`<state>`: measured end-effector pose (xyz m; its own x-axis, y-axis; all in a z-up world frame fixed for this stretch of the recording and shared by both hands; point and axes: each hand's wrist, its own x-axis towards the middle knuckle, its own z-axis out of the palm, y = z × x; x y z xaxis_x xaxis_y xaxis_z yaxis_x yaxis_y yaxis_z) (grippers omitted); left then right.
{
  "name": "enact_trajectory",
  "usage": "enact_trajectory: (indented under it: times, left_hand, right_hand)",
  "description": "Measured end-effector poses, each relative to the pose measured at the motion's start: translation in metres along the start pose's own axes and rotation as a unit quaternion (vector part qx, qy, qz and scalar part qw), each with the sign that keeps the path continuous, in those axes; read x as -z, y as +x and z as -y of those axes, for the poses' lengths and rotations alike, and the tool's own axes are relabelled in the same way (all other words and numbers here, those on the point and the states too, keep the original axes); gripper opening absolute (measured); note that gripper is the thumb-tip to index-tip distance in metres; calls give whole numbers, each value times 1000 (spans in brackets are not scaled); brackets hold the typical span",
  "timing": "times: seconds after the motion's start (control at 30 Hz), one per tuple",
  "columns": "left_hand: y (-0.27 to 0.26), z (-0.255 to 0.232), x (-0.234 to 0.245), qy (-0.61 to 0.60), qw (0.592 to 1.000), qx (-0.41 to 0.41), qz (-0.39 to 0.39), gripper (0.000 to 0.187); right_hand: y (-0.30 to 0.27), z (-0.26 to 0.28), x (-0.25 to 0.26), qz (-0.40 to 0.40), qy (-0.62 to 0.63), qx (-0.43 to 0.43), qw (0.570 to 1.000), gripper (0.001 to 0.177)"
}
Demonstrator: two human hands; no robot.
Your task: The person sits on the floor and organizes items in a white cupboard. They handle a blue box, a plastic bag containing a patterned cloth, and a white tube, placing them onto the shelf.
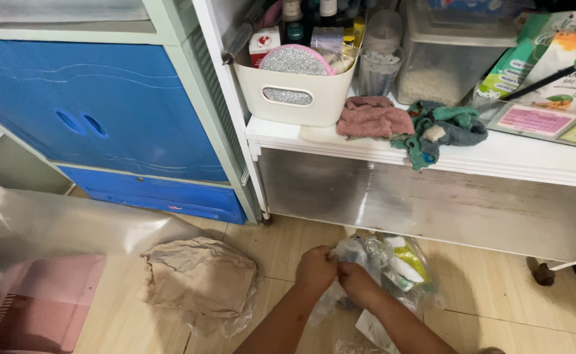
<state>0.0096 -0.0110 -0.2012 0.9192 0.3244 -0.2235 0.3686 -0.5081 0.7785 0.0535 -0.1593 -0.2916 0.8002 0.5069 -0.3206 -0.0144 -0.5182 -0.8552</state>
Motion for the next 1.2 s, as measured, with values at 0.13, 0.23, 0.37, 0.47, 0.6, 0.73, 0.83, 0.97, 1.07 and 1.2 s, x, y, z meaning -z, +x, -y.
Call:
enact_trajectory:
  times: [0.13,0.23,0.37,0.47,0.6,0.73,0.83,0.97,1.07,1.2]
  left_hand:
    - [-5,-20,16,-49,992,-115,-17,26]
    - [-11,-36,29,-75,992,-67,75,28]
    - [-22,-58,38,-109,979,-48,166,34]
    - [-30,-70,41,-148,969,-31,195,39]
    - [-39,-83,43,-163,965,-53,201,43]
    - [-50,-101,42,-230,949,-46,212,37]
    - [-58,-115,48,-256,934,-63,242,28]
    - [-74,-135,67,-321,915,-94,226,21]
    - [-85,-150,88,-344,911,-58,219,22]
    - [-83,-159,109,-299,936,-30,180,24]
  right_hand:
    - [-12,32,18,42,44,-160,985,30]
    - [-21,57,29,75,56,-157,983,31]
    - [-22,60,34,43,68,-193,978,41]
    - [-11,32,36,21,62,-141,988,45]
    - [9,-19,29,0,-16,-11,1000,48]
    - [30,-42,25,107,380,-33,918,39]
    - [30,-39,26,134,188,-33,972,36]
    - [13,-17,43,99,168,-16,981,33]
    - [0,22,55,98,325,-14,940,36]
    - [-27,92,80,3,157,7,988,39]
